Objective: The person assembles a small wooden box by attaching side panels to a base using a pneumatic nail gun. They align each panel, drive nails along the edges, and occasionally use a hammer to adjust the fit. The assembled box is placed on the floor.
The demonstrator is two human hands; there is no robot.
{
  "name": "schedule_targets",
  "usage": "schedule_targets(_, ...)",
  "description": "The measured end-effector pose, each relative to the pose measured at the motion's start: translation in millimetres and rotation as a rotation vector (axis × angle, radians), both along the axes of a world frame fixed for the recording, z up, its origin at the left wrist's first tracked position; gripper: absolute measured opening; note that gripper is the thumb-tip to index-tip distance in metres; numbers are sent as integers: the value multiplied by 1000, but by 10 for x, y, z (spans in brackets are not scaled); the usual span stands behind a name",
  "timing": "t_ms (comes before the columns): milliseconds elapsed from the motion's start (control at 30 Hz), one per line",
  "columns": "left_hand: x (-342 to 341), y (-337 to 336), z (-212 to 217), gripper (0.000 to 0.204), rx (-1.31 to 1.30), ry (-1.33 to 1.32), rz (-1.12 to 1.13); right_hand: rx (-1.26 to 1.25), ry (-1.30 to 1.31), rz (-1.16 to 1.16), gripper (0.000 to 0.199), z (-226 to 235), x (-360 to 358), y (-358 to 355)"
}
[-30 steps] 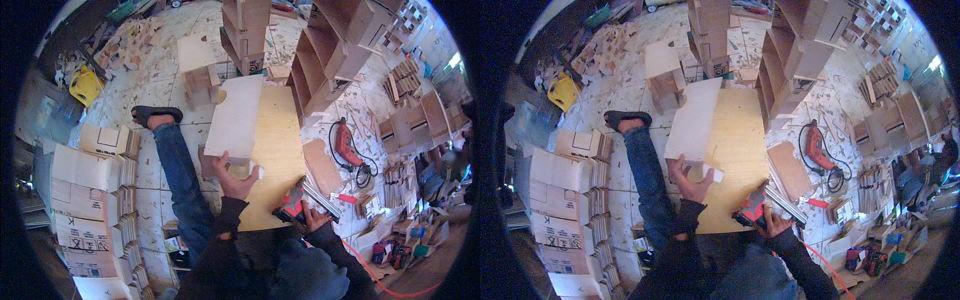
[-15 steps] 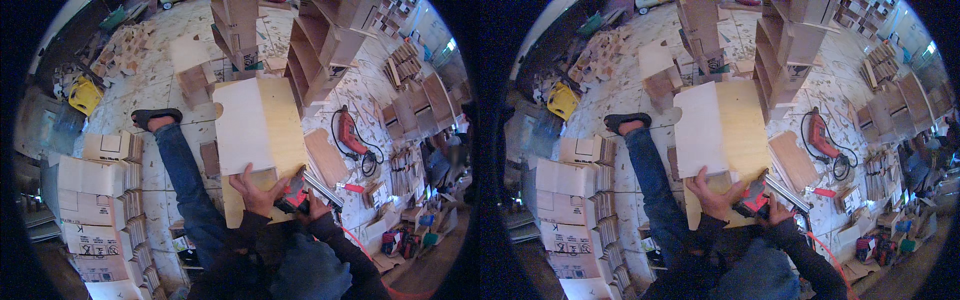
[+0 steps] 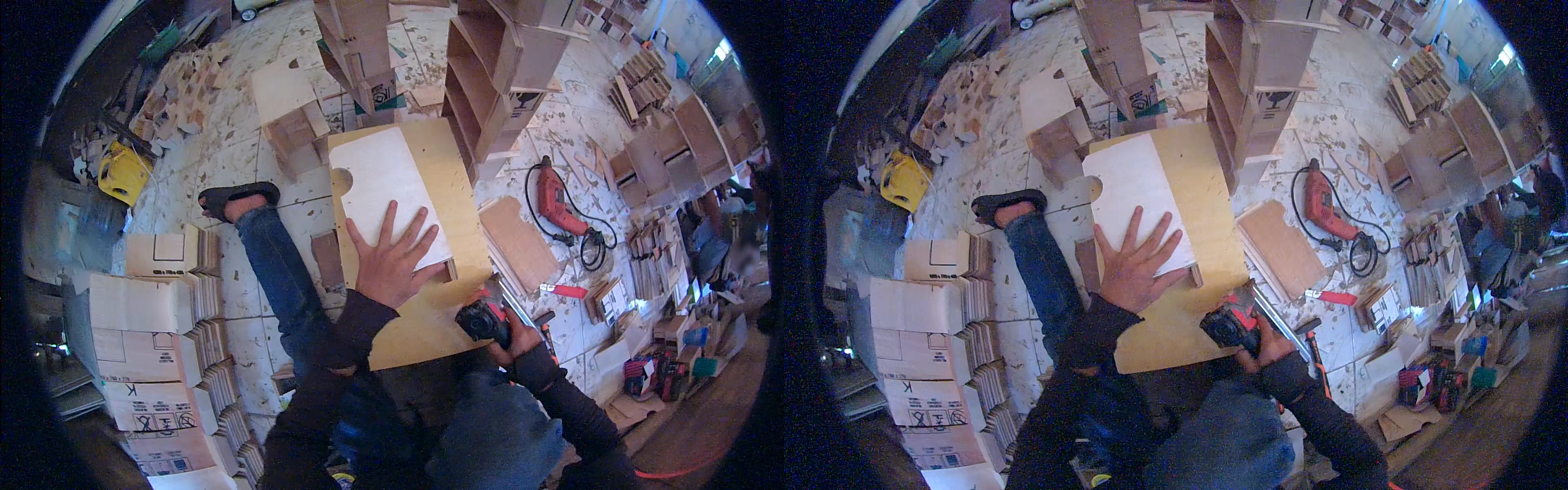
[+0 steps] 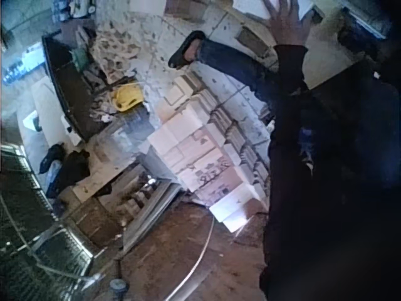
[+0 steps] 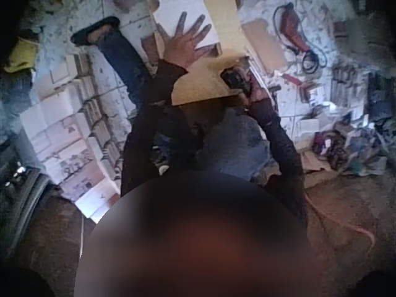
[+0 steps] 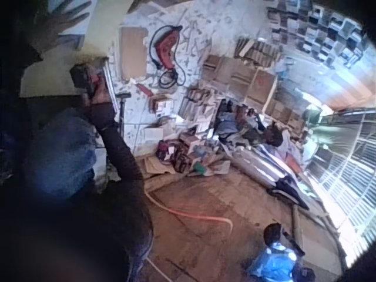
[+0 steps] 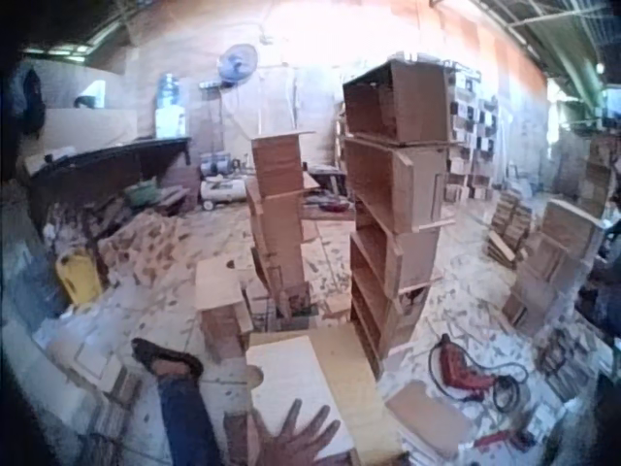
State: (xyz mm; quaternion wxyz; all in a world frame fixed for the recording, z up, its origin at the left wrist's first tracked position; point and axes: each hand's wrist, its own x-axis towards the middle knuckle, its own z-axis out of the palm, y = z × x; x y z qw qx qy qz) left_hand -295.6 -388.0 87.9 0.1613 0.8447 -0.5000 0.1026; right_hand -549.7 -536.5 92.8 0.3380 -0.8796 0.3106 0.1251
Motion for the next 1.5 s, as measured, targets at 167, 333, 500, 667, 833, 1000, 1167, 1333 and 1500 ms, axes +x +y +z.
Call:
schedule_targets(167,-119,-86,51,62,37,-14,-2,-201,-139,152,80,-63,-21,57)
schedule_targets(333,428,-272,335,75,62,31,-353,-64,-140,38,81,-84,-7,55)
schedule_targets(500,638,-496,296,71,76,63,-521,-151,-264,67,75,-85,-46,6)
schedule_targets(667,574,-567,245,58,63,170,-505,-174,-221,85,77,-106,-93,-14)
schedule_targets(833,545,-623,236,52,-29,97,-518,-31,-143,16,80,-128,-79,7)
schedule_targets(1000,529,-645,215,50,-1,154,-501,-13,-66,-31,80,-64,-20,12)
schedule_targets(1167,531,-647,207,47,20,177,-525,71,-121,-135,66,134,47,-70)
schedule_targets(1333,524,-620,180,44,-21,165,-570,60,-128,-218,45,510,139,-213)
schedule_targets(1500,546,-639,133,33,31,170,-589,229,-199,-251,35,975,297,-282)
